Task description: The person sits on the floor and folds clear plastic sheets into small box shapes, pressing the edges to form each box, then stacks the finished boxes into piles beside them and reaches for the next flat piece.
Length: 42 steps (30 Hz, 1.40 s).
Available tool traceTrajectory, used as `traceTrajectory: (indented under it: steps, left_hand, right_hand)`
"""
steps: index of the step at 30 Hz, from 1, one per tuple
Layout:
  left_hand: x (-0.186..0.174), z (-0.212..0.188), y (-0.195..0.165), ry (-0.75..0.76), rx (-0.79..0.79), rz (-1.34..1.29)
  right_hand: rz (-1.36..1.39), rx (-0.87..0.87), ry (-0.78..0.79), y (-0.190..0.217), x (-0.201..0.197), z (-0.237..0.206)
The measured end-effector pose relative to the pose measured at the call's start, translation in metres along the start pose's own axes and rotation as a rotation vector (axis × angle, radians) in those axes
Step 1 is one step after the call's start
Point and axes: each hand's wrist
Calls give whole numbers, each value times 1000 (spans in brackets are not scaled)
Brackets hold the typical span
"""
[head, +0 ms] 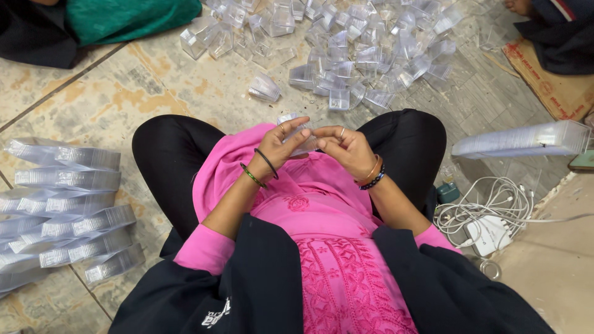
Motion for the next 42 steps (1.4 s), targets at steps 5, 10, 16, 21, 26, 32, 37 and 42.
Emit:
traceTrajectory:
  steps: [5,10,16,21,26,32,37,42]
  left_hand:
    - [0,7,16,-21,170,181]
    - [-12,12,20,-125,208,294]
    - [-24,16,17,-132,-178,205]
    - [-19,17,33,-35,-90,208]
    - [-32,21,29,-149,-77,106]
    - [2,29,34,-64,-19,211]
    - [-3,37,31,-27,-183,45]
    - [-21,32,26,-60,-277,-82]
  right_hand:
    - [-70,94,0,-9,-3,5]
    - [46,11,-101,-15,-13,13]
    - [118,48,-143,-8,-22,12]
    - [44,78,-128,-19,-24,8]
    - [47,-99,-364,-15,-45,13]
    - [71,-11,-35,-8,-17,-9]
    - [-507,-297,-675,52,-122,-68]
    - [-1461,-230,-1062,132,-266,-194]
Point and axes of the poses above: each hand's wrist, its own z-axis towards the middle knuckle, its own x-axis out of the palm, y = z × x, and after that the axes turned 2 degrees about -x, right-handed
